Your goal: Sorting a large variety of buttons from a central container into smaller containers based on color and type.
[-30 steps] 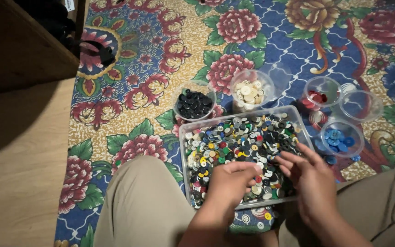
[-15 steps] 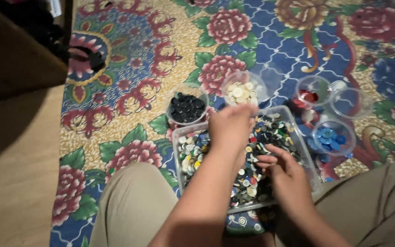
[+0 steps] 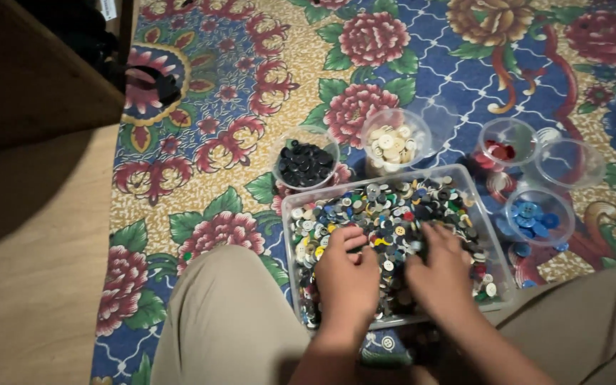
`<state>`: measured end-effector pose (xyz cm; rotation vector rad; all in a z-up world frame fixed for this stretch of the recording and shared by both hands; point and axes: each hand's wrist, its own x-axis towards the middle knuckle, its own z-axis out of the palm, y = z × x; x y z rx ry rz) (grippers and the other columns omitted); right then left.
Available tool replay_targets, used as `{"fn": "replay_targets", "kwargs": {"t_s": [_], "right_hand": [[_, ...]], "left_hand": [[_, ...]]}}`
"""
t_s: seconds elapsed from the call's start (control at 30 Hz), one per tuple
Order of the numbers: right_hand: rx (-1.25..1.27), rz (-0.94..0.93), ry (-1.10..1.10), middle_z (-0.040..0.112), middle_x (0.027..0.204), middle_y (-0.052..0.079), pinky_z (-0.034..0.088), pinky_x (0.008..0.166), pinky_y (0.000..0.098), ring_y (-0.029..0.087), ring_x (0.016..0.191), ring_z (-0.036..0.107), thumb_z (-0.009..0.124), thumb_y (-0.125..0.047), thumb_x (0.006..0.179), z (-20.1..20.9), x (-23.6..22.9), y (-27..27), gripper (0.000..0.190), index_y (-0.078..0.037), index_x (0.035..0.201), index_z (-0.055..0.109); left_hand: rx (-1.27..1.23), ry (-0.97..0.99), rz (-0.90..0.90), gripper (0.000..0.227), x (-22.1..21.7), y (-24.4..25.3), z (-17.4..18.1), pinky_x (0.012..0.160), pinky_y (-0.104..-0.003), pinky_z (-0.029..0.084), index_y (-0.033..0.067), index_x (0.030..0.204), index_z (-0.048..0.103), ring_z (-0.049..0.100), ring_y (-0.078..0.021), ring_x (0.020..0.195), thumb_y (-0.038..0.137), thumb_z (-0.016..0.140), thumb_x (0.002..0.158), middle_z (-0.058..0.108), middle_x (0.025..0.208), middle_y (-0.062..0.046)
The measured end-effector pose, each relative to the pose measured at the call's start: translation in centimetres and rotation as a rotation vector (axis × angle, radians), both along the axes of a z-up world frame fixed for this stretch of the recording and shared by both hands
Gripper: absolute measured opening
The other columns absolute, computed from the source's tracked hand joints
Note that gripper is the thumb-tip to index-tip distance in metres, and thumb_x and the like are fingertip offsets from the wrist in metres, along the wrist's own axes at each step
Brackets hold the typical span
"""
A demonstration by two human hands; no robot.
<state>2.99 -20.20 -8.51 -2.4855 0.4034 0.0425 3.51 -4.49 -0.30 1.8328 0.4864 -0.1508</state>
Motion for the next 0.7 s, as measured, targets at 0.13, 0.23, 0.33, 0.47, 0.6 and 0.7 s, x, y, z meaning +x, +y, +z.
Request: {"fn": "replay_targets", "kwargs": {"t_s": [0.13, 0.23, 0.33, 0.47, 0.6, 0.7], "right_hand": [[0.255, 0.080, 0.137, 0.072, 0.128, 0.010, 0.056, 0.066, 0.0344, 0.025, 0.074, 0.071, 0.057, -0.010, 0.081, 8.6, 1.3, 3.7, 0.058, -0.009, 0.138, 0.062], [0.271, 0.226, 0.350, 0.077, 0.114, -0.002, 0.053, 0.061, 0.0304, 0.017, 0.068, 0.066, 0.057, -0.013, 0.087, 10.4, 2.3, 3.7, 0.055, -0.028, 0.140, 0.065], [0.163, 0.114, 0.140, 0.075, 0.117, 0.009, 0.058, 0.084, 0.0411, 0.030, 0.094, 0.073, 0.054, -0.009, 0.082, 6.8, 4.6, 0.5, 0.053, -0.017, 0.132, 0.069], [-0.117, 0.153, -0.026, 0.050, 0.148, 0.022, 0.040, 0.111, 0.0510, 0.041, 0.131, 0.048, 0.059, -0.008, 0.080, 2.4, 6.7, -2.7, 0.060, 0.000, 0.139, 0.056], [-0.050, 0.199, -0.011, 0.042, 0.150, 0.023, 0.036, 0.112, 0.0521, 0.044, 0.134, 0.041, 0.059, -0.013, 0.080, 2.3, 6.8, -1.7, 0.068, -0.004, 0.146, 0.051], [-0.069, 0.269, 0.016, 0.052, 0.138, 0.021, 0.043, 0.111, 0.0576, 0.052, 0.130, 0.054, 0.067, -0.015, 0.081, 2.9, 6.0, -1.3, 0.059, -0.007, 0.139, 0.062]], "left_hand": [[0.152, -0.063, -0.039, 0.038, -0.3, 1.3, -1.6, 0.078, -0.032, 0.062, 0.0129, 0.117, 0.066, 0.077, -0.0189, 0.083, 0.001, 0.057, 0.081, 0.079, 0.111, -0.004], [0.254, -0.130, -0.087, 0.035, -0.7, 1.6, -2.9, 0.084, -0.038, 0.058, 0.0095, 0.114, 0.065, 0.072, -0.0270, 0.096, 0.000, 0.057, 0.081, 0.075, 0.110, -0.009], [0.298, -0.091, -0.153, 0.040, -0.8, 1.7, -3.5, 0.093, -0.043, 0.054, 0.0110, 0.118, 0.065, 0.069, -0.0336, 0.102, 0.005, 0.061, 0.079, 0.072, 0.112, -0.014], [0.278, -0.042, -0.200, 0.040, -1.2, 2.0, -2.3, 0.091, -0.042, 0.054, 0.0116, 0.121, 0.065, 0.068, -0.0324, 0.101, 0.006, 0.061, 0.081, 0.068, 0.116, -0.013], [0.302, -0.143, -0.199, 0.038, -1.0, 2.6, -2.2, 0.092, -0.044, 0.053, 0.0103, 0.118, 0.064, 0.064, -0.0332, 0.106, 0.004, 0.063, 0.081, 0.065, 0.118, -0.014], [0.395, -0.012, -0.262, 0.039, 0.1, 3.4, 0.5, 0.111, -0.053, 0.041, 0.0134, 0.128, 0.062, 0.051, -0.0436, 0.132, 0.012, 0.060, 0.089, 0.058, 0.130, -0.015]]}}
